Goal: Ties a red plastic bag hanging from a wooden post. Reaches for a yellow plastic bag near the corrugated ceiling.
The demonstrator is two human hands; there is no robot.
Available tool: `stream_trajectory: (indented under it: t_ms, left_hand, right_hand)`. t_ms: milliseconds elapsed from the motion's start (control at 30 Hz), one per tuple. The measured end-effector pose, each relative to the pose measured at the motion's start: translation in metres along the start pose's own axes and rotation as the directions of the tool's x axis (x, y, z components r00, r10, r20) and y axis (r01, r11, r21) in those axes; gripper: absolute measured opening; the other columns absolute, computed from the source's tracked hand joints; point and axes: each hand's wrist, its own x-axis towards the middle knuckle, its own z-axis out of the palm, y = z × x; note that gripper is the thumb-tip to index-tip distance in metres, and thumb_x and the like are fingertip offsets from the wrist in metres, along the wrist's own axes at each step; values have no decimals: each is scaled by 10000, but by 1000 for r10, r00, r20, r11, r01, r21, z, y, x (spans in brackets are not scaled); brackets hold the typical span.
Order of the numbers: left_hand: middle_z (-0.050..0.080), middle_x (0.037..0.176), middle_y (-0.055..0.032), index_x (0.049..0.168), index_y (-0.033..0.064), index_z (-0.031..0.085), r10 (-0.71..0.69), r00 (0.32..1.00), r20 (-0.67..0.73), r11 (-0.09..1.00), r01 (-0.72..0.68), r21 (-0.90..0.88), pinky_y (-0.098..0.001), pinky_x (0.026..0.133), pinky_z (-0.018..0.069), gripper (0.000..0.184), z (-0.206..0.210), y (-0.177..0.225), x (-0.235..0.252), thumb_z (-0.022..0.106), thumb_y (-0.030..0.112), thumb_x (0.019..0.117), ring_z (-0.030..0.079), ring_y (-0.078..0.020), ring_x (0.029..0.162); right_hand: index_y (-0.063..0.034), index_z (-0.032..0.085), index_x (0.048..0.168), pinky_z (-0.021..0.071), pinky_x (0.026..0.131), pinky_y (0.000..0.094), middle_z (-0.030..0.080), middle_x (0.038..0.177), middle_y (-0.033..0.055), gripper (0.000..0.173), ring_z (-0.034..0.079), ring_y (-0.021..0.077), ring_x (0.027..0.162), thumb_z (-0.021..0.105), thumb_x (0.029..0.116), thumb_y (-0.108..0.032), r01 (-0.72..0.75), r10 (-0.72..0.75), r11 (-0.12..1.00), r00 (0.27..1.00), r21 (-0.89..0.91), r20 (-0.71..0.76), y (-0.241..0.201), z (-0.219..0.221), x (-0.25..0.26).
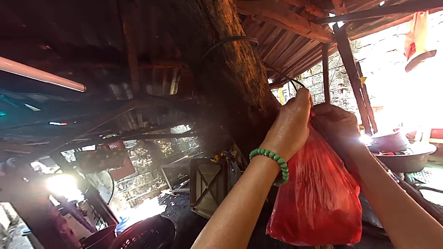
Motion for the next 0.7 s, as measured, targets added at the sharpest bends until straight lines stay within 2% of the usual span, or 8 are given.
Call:
stream_trajectory:
  t_ms: [133, 200, 267, 333, 433, 533, 600, 700]
  left_hand:
    - [604, 1073, -193, 1176, -33, 534, -11, 1000, -12, 999, 11, 40, -379, 828, 544, 159, 2, 1, 0, 522, -45, 1018, 648, -266, 950]
    - [607, 1065, -190, 1181, -39, 542, -13, 1000, -9, 999, 13, 53, -382, 832, 542, 157, 3, 1, 0, 519, -34, 1025, 646, -267, 947]
    - [606, 1045, -181, 1146, -30, 564, -39, 999, 15, 996, 38, 82, -385, 825, 543, 130, 2, 3, 1, 514, -32, 1027, 644, -265, 926]
    - [616, 1058, -185, 1118, -30, 613, -68, 997, 44, 993, 63, 104, -394, 844, 543, 140, 0, 4, 0, 517, -38, 1017, 647, -269, 944]
    - [644, 1037, -177, 1118, -25, 631, -30, 999, 17, 994, 28, 104, -393, 838, 544, 139, 2, 1, -1, 527, 13, 1033, 660, -258, 933]
    - [671, 929, -146, 1073, -20, 655, 22, 1000, -21, 992, -20, 125, -362, 782, 541, 122, 6, -2, -1, 576, 58, 1021, 666, -223, 845]
    - [678, 913, -144, 1064, -20, 651, 37, 999, -17, 990, -34, 136, -375, 777, 551, 105, 8, -4, -1, 621, 52, 994, 675, -229, 838]
    - [685, 917, -131, 1089, -11, 625, 36, 999, -22, 992, -33, 124, -383, 775, 558, 119, 10, -4, -1, 635, 47, 985, 685, -224, 844]
  right_hand:
    - [-100, 672, 1019, 593, 713, 174, 723, 892, -104, 167, 678, -9, 740, 589, 951, 29, 61, -58, 997, 996, -44, 68, -5, -3, 0]
    - [-104, 633, 1005, 558, 722, 141, 683, 900, -120, 148, 640, -50, 755, 598, 929, 17, 109, -100, 977, 993, -186, 54, -9, -2, 0]
    - [-54, 627, 1013, 539, 718, 135, 656, 927, -72, 95, 610, -51, 760, 627, 926, -14, 134, -131, 938, 991, -319, 30, -13, -7, 0]
    - [-44, 610, 1037, 538, 730, 144, 673, 961, -46, 111, 618, -45, 785, 620, 928, -34, 114, -123, 921, 992, -372, -2, -14, -13, -1]
    - [-49, 607, 1044, 560, 766, 163, 702, 1028, -32, 126, 656, -33, 853, 592, 919, -40, 89, -101, 928, 995, -362, -13, -15, -11, -7]
    - [-66, 598, 1029, 562, 742, 148, 707, 947, -72, 132, 657, -47, 811, 636, 918, -7, 82, -100, 942, 994, -324, -40, -18, -2, -12]
    - [-83, 588, 1034, 575, 749, 162, 706, 923, -83, 176, 669, -29, 807, 654, 906, 19, 77, -92, 962, 995, -261, -46, -18, -2, -12]
    - [-97, 636, 1026, 596, 787, 188, 725, 931, -86, 186, 693, -1, 833, 670, 897, 33, 69, -70, 984, 998, -166, -2, -16, -8, -9]
